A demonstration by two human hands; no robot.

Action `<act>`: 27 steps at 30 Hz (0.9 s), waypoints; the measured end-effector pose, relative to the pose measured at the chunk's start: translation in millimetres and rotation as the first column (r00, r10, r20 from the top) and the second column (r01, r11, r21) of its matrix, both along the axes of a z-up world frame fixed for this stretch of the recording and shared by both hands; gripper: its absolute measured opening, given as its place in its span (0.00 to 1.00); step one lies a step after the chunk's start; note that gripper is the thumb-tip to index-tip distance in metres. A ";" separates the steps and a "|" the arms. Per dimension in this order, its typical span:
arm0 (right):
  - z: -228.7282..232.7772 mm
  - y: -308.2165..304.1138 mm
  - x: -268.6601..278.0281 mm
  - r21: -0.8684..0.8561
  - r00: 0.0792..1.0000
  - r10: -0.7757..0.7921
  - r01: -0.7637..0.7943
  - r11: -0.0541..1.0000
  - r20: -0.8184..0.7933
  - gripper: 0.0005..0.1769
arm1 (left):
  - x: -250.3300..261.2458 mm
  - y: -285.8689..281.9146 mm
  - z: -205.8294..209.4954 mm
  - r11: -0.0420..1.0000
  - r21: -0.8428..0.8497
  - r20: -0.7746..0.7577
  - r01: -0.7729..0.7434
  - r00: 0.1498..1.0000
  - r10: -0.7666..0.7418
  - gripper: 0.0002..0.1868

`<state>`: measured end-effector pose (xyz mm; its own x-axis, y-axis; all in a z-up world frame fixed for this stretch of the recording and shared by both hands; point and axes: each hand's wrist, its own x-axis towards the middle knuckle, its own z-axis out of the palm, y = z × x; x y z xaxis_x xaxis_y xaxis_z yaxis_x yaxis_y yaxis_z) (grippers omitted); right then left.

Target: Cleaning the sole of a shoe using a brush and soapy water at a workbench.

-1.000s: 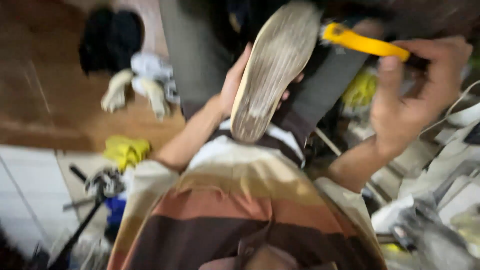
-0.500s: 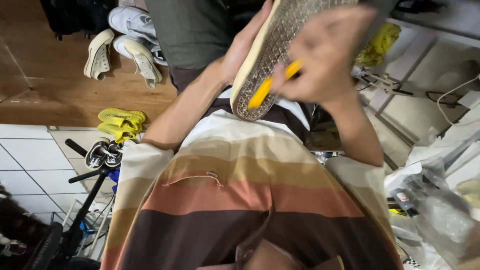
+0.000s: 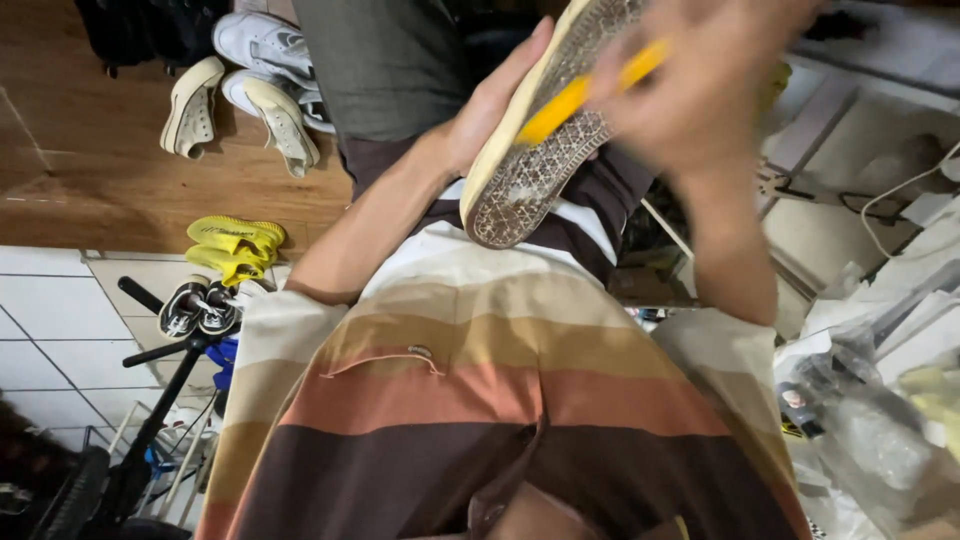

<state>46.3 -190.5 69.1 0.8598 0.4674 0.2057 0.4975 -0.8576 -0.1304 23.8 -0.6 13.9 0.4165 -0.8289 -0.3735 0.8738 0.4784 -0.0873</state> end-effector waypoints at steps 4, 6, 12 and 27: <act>7.3 15.8 -1.4 0.024 0.973 0.226 -0.225 0.974 -0.052 0.16 | -3.3 3.6 -1.3 0.996 -0.011 0.034 -0.087 0.996 0.087 0.29; 4.2 4.5 -3.7 -0.002 0.981 0.142 -0.144 0.990 -0.130 0.15 | -7.8 3.1 2.0 1.000 0.025 0.068 -0.014 0.998 0.012 0.33; 9.1 28.7 -5.7 0.194 0.969 0.245 -0.241 0.951 -0.001 0.20 | -7.6 -0.8 -7.5 0.982 -0.078 0.053 -0.172 0.983 0.176 0.25; 8.5 17.7 -16.8 0.069 0.990 -0.138 0.140 0.988 -0.037 0.16 | -9.6 -0.1 -3.7 0.997 0.031 0.037 -0.064 0.997 0.063 0.37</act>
<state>29.4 -172.7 77.6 0.9220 0.3280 0.2058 0.3687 -0.9062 -0.2073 14.3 -0.7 10.2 0.4815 -0.7881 -0.3834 0.8438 0.5351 -0.0403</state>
